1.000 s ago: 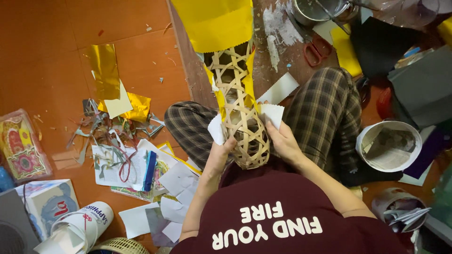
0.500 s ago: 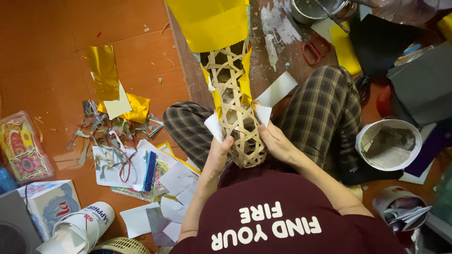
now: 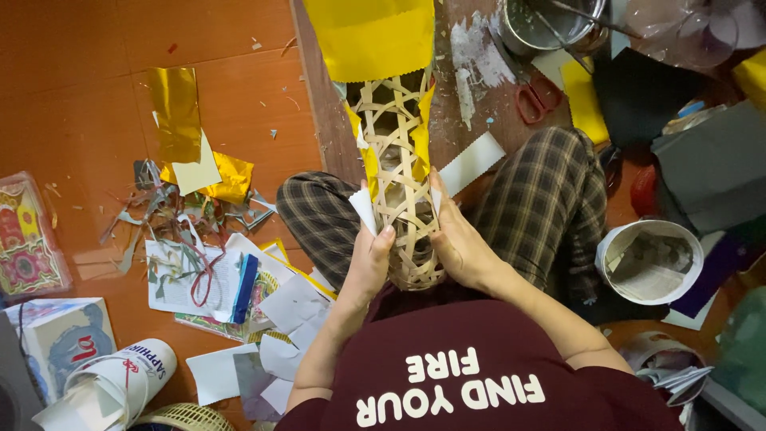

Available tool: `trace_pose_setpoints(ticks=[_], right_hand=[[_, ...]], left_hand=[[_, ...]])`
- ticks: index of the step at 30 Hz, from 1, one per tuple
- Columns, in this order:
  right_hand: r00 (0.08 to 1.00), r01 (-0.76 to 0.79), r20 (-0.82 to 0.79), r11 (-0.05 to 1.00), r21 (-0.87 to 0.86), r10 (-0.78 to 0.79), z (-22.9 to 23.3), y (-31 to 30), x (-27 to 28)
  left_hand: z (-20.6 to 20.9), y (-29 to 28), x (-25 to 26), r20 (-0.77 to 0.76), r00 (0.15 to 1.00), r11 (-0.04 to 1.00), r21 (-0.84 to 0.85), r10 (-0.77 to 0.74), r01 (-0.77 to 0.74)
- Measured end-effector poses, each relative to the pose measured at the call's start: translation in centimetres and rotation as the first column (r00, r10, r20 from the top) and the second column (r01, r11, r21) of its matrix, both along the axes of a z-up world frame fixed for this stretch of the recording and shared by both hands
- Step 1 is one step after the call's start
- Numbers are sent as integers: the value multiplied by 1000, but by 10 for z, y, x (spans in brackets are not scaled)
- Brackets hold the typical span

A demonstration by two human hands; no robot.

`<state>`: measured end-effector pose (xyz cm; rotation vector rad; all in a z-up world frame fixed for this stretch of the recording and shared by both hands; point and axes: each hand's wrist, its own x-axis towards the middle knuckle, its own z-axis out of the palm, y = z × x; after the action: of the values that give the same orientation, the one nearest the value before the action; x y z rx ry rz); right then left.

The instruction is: Applying yellow paper to a bamboo lantern frame using glue

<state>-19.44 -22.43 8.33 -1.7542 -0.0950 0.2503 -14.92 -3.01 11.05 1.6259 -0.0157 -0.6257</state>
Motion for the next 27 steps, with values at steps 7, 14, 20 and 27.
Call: trace_pose_setpoints(ticks=[7, 14, 20, 27], right_hand=[[997, -26, 61, 948, -316, 47, 1, 0, 4], [949, 141, 316, 912, -386, -13, -25, 8, 2], [952, 93, 273, 983, 161, -135, -23, -26, 24], [911, -84, 411, 992, 91, 39, -38, -36, 40]], left_hand=[[29, -1, 15, -14, 998, 995, 80, -56, 57], [37, 5, 22, -14, 996, 993, 85, -85, 86], [27, 21, 31, 37, 993, 987, 120, -115, 110], [29, 24, 33, 27, 994, 988, 114, -108, 104]])
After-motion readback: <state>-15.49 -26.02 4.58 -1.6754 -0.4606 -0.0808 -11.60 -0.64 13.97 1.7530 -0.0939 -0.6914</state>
